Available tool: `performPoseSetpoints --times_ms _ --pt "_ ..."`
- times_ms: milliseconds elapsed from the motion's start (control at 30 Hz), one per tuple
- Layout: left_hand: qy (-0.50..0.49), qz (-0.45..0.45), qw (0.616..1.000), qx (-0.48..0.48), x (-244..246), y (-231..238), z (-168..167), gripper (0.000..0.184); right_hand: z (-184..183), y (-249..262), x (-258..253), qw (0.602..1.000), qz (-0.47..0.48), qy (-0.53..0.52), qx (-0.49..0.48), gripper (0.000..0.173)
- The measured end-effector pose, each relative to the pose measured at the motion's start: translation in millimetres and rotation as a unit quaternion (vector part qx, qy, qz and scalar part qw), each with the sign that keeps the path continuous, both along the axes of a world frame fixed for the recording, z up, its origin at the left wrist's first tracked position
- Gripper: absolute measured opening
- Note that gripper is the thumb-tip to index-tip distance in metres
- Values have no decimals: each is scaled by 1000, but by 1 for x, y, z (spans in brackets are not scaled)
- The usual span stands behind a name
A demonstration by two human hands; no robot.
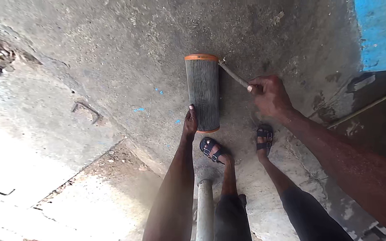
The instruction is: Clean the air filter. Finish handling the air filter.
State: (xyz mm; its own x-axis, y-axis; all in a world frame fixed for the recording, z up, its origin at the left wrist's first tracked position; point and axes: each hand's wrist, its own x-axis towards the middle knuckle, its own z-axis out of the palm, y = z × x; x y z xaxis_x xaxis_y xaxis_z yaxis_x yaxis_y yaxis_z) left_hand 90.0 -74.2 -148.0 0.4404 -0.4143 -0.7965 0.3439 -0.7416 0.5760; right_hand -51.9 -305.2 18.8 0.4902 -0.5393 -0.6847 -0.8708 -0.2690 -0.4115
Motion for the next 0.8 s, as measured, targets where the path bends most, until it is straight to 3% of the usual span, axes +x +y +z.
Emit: performPoseSetpoints --times_ms 100,200,300,400,533,633,733,800 --pt "4 -8 1000 -11 5 3 -3 69 5 8 7 997 59 38 44 24" --pt "1 1 1000 -19 8 8 -6 69 2 11 9 999 -11 -16 -27 28" --pt "2 -10 1000 -22 15 12 -7 67 5 13 19 994 71 59 53 23" --pt "3 -9 1000 -25 17 14 -8 67 4 21 21 999 26 16 -13 26" --pt "2 5 1000 -24 21 14 -8 66 3 23 27 993 64 64 71 23" --pt "1 -2 1000 -23 23 18 -11 66 -1 23 26 999 -21 -16 -28 27" --pt "-4 -19 1000 -23 29 19 -10 66 -2 13 31 996 45 33 70 23" --pt "-7 -22 1000 -20 31 17 -10 66 2 7 36 997 41 35 54 23"
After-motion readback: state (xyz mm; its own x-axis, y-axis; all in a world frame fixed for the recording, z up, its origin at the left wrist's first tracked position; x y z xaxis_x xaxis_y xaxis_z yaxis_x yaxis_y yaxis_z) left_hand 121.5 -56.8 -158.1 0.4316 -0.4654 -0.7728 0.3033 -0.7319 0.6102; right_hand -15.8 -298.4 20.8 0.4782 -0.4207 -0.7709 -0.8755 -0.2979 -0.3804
